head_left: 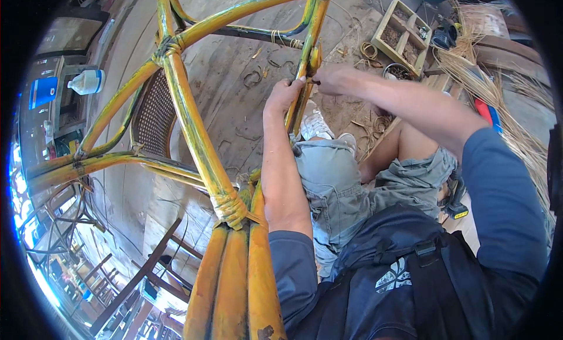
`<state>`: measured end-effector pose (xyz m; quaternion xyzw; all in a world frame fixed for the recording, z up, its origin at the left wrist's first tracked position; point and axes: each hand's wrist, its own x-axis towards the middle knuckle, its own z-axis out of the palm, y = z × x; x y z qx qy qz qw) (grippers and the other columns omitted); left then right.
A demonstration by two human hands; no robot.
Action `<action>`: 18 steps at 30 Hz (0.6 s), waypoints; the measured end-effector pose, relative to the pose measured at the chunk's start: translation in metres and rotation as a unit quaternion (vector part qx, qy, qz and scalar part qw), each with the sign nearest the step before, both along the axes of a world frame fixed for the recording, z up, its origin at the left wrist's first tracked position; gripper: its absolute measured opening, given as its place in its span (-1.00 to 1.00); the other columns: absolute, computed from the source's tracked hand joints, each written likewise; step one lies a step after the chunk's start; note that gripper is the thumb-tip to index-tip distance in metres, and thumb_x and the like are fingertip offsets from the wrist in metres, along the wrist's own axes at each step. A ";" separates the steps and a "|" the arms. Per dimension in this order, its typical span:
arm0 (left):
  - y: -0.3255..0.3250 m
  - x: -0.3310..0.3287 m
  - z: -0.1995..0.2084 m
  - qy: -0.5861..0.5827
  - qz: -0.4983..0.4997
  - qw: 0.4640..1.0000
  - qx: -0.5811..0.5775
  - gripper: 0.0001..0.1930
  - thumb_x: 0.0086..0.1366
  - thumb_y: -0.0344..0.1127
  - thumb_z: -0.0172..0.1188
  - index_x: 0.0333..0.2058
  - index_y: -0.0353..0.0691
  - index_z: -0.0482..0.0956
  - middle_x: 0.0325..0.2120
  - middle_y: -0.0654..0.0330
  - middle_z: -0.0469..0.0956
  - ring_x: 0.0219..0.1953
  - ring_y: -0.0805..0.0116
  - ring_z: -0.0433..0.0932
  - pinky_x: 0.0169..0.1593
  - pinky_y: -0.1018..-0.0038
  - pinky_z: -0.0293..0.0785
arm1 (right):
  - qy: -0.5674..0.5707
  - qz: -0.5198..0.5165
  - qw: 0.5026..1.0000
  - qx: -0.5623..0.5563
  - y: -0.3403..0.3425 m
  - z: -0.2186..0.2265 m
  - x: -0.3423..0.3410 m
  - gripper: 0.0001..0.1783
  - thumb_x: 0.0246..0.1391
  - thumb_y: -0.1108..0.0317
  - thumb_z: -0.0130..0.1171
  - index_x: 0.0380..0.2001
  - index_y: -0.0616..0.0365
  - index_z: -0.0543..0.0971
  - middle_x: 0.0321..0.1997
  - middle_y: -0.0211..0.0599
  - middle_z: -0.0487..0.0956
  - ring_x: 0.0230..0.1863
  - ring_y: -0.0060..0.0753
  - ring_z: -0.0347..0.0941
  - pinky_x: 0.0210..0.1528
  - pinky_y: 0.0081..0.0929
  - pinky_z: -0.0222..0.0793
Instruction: The person sits on the floor and repairs a yellow rattan chair. They select a screw from a container, sand the screw threads, and use a power drill to drive the screw into the chair's frame. The person also lifts and repositions the chair to access different areas.
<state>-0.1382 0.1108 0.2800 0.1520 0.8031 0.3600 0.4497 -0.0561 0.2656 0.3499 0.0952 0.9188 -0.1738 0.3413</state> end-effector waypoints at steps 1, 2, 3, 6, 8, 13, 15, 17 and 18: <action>0.004 0.000 -0.002 0.003 -0.005 1.000 0.003 -0.44 0.12 0.08 0.11 -0.27 -0.46 0.53 -0.39 0.07 0.54 -0.33 0.37 0.44 -0.20 0.42 0.36 | 0.008 0.056 0.998 0.030 0.006 0.013 -0.003 -0.76 -0.11 0.35 0.04 -0.39 0.21 0.60 -0.36 -0.06 0.59 -0.26 -0.13 0.54 -0.29 -0.27 0.44; 0.003 -0.002 0.001 0.009 -0.001 1.000 0.003 -0.43 0.12 0.09 0.11 -0.28 -0.46 0.54 -0.40 0.06 0.54 -0.34 0.36 0.44 -0.20 0.42 0.36 | -0.005 0.098 0.994 0.053 0.003 0.023 -0.010 -0.75 -0.12 0.33 0.05 -0.37 0.20 0.60 -0.34 -0.07 0.59 -0.24 -0.14 0.54 -0.28 -0.27 0.44; 0.002 -0.002 0.004 0.014 0.003 1.000 0.004 -0.43 0.12 0.10 0.11 -0.28 -0.46 0.54 -0.40 0.05 0.54 -0.34 0.35 0.45 -0.20 0.42 0.36 | -0.016 0.139 0.987 0.077 -0.001 0.033 -0.015 -0.74 -0.12 0.32 0.07 -0.36 0.19 0.60 -0.31 -0.09 0.59 -0.22 -0.15 0.53 -0.26 -0.27 0.44; 0.006 0.001 0.023 -0.003 -0.008 1.000 -0.005 -0.40 0.11 0.12 0.10 -0.30 -0.46 0.54 -0.41 0.02 0.54 -0.35 0.32 0.47 -0.20 0.42 0.36 | 0.006 0.111 0.992 0.054 0.002 0.033 -0.010 -0.78 -0.13 0.28 0.11 -0.42 0.17 0.60 -0.37 -0.14 0.59 -0.32 -0.21 0.54 -0.33 -0.26 0.44; 0.004 0.000 0.027 0.002 -0.002 1.000 -0.010 -0.39 0.08 0.14 0.10 -0.33 -0.47 0.54 -0.43 -0.04 0.54 -0.34 0.24 0.49 -0.20 0.38 0.37 | -0.019 -0.040 0.998 -0.054 0.010 0.032 -0.008 -0.82 -0.12 0.27 0.13 -0.50 0.14 0.57 -0.48 -0.22 0.55 -0.45 -0.27 0.50 -0.44 -0.27 0.41; 0.004 0.002 0.034 -0.007 -0.002 1.000 -0.007 -0.40 0.09 0.14 0.10 -0.32 -0.44 0.55 -0.41 0.02 0.55 -0.35 0.32 0.48 -0.20 0.42 0.36 | -0.196 -0.430 0.811 -0.345 0.031 0.009 -0.007 -0.83 -0.12 0.26 0.14 -0.58 0.09 0.43 -0.69 -0.45 0.31 -0.76 -0.51 0.18 -0.73 -0.43 0.16; 0.006 0.002 0.025 -0.013 0.013 1.000 0.003 -0.42 0.09 0.13 0.10 -0.33 -0.43 0.56 -0.40 0.05 0.55 -0.34 0.33 0.48 -0.19 0.42 0.36 | -0.205 -0.416 0.829 -0.313 0.037 0.003 -0.008 -0.83 -0.12 0.26 0.14 -0.56 0.11 0.43 -0.70 -0.44 0.32 -0.77 -0.50 0.16 -0.74 -0.44 0.13; 0.001 0.003 0.016 -0.013 0.021 1.000 0.001 -0.44 0.10 0.12 0.11 -0.33 -0.41 0.56 -0.40 0.07 0.55 -0.34 0.35 0.47 -0.19 0.42 0.36 | -0.166 -0.336 0.898 -0.230 0.026 0.017 -0.018 -0.84 -0.12 0.27 0.14 -0.56 0.11 0.43 -0.71 -0.44 0.31 -0.79 -0.49 0.16 -0.74 -0.45 0.12; -0.001 0.002 0.013 -0.011 0.019 1.000 -0.002 -0.45 0.10 0.11 0.11 -0.33 -0.41 0.57 -0.40 0.08 0.55 -0.35 0.36 0.47 -0.20 0.42 0.36 | -0.163 -0.289 0.923 -0.196 0.023 0.026 -0.022 -0.84 -0.12 0.28 0.14 -0.55 0.12 0.45 -0.71 -0.42 0.33 -0.77 -0.46 0.20 -0.73 -0.42 0.16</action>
